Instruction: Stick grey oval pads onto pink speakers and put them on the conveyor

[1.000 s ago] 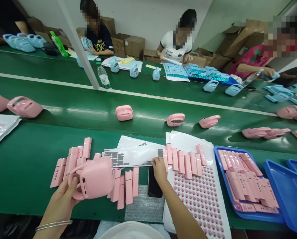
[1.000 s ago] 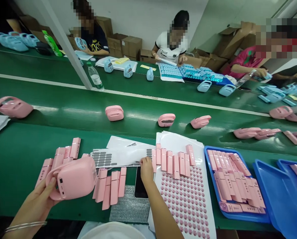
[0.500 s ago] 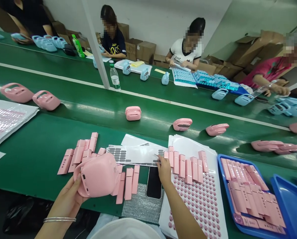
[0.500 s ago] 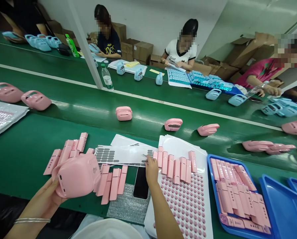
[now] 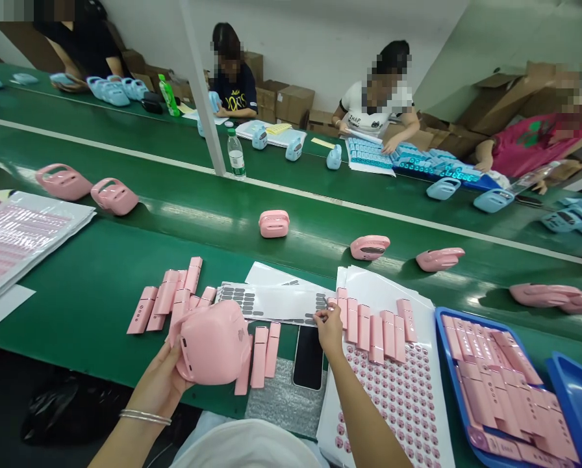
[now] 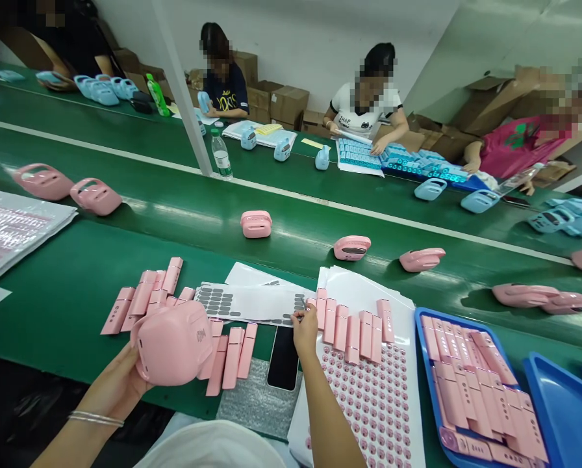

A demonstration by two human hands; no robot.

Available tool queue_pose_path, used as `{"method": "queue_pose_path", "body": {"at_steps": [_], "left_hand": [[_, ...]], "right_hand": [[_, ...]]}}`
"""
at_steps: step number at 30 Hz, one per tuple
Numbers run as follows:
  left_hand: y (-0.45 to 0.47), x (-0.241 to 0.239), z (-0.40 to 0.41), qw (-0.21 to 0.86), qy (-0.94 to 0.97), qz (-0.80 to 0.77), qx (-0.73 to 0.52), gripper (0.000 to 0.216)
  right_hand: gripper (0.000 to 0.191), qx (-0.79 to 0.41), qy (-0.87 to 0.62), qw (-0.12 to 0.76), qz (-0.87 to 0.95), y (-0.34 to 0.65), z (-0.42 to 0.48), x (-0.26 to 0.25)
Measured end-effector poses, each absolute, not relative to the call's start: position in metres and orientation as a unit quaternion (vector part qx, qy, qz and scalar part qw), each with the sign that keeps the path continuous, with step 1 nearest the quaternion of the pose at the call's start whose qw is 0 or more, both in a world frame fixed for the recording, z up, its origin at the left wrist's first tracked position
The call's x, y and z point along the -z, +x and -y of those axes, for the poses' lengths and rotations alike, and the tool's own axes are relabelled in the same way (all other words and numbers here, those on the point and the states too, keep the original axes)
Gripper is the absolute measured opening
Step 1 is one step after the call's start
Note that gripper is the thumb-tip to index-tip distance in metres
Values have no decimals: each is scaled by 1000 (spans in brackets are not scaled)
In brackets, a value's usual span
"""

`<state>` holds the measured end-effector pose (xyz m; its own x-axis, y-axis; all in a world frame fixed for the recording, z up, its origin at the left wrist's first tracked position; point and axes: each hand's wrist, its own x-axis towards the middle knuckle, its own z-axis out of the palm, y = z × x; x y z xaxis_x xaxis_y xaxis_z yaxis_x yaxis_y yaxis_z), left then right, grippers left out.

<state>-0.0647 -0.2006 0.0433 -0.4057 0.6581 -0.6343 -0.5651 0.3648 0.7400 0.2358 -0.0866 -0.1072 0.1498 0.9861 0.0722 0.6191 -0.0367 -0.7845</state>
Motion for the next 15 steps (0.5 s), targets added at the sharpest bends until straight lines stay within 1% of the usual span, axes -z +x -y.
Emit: {"method": "queue_pose_path", "body": {"at_steps": [4,7,10,12,15], "left_hand": [[-58,-37,198,559,18,-606,-565,54],[-53,-31,194,563,10,-608,-560,46],[-45,-28,188,568,16,-604,-558,50],[-40,-30,185,582,24,-587,-563,52],[-30,-37,180,658,48,-525,-538,40]], "right_hand": [[26,-289,-638,368,612,238,98,98],[22,-327,-602,374,625,237,109,91],[21,-373,-585,391,604,229,117,75],[22,-402,-588,416,565,218,123,54],[30,-472,-574,451,494,199,140,3]]}}
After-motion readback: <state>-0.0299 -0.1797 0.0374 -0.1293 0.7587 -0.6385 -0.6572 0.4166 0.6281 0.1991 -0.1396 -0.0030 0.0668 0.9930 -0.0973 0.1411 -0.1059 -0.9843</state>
